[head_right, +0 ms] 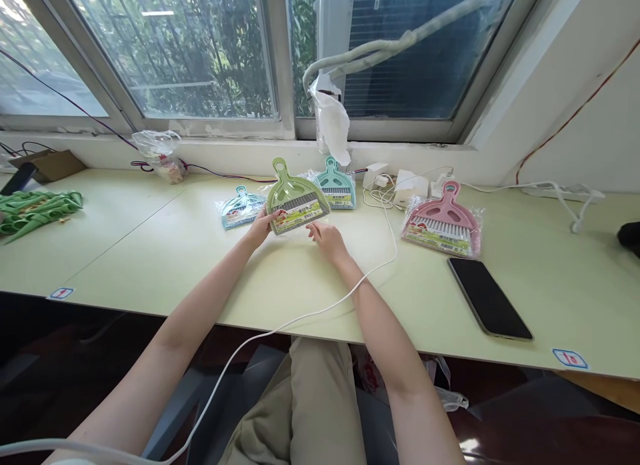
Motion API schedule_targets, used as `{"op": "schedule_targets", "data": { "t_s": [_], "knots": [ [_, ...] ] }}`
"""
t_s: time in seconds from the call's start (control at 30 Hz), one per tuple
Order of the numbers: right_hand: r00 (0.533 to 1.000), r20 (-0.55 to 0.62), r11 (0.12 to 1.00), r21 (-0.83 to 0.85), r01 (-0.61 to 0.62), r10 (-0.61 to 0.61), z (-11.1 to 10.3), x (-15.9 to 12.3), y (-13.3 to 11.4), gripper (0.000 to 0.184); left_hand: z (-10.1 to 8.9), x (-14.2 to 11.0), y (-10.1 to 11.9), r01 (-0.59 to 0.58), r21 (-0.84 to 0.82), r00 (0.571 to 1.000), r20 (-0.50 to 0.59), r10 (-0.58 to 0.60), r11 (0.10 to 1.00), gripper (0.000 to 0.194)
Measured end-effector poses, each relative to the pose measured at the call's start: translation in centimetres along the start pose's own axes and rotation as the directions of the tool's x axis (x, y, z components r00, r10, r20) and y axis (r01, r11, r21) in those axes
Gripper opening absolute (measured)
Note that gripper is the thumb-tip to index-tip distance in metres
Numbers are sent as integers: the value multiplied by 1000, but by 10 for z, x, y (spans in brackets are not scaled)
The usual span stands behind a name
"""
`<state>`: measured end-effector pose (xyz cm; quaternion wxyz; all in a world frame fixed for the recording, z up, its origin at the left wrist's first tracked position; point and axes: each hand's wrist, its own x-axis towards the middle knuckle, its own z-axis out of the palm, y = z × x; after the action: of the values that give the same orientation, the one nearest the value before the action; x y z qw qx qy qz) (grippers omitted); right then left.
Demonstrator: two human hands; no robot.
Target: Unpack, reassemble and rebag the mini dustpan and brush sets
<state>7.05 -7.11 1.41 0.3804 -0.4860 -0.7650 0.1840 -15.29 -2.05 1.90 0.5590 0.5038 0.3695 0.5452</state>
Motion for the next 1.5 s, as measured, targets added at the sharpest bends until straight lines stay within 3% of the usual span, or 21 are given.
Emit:
{"op": "schedule_targets", "data": {
  "t_s": [0.13, 0.33, 0.43, 0.53, 0.73, 0.9, 1.0, 1.2, 1.37, 1.5],
  "knots": [
    [970, -25, 890, 405, -209, 240, 4, 4, 10, 50, 0, 0, 0, 32, -47, 999, 12, -31, 998, 67],
    [882, -100, 648, 717, -257, 460, 13, 8, 14, 53, -1, -1, -4, 106, -38, 987, 122, -101, 994, 65],
    [831, -130, 599, 753, -271, 540, 18, 9, 16, 64, 0, -3, -4, 146, 4, 964, 223, -143, 989, 63],
    [792, -158, 561, 785, -261, 590, 18, 10, 19, 62, 2, -6, -3, 137, 82, 947, 283, -155, 987, 60],
    [805, -143, 472, 862, -184, 575, 17, 9, 19, 41, -1, -8, -3, 99, 223, 938, 304, -165, 970, 52],
    [785, -166, 444, 883, -151, 596, 17, 10, 16, 37, 0, -11, 1, 119, 315, 869, 426, -252, 942, 57],
    [789, -176, 437, 890, -127, 588, 15, 10, 16, 34, 2, -11, 2, 94, 294, 857, 462, -227, 951, 57],
    [788, -131, 333, 938, -99, 602, 9, 11, 13, 33, -1, -6, 2, 35, 229, 929, 352, -117, 973, 64],
    [789, -110, 295, 951, -94, 605, 6, 13, 8, 32, -2, 1, 4, 8, 219, 991, 131, -38, 976, 68],
    [772, -115, 302, 948, -103, 625, 7, 13, 1, 27, 0, 4, 5, 23, 207, 999, -33, -16, 978, 64]
  ]
}}
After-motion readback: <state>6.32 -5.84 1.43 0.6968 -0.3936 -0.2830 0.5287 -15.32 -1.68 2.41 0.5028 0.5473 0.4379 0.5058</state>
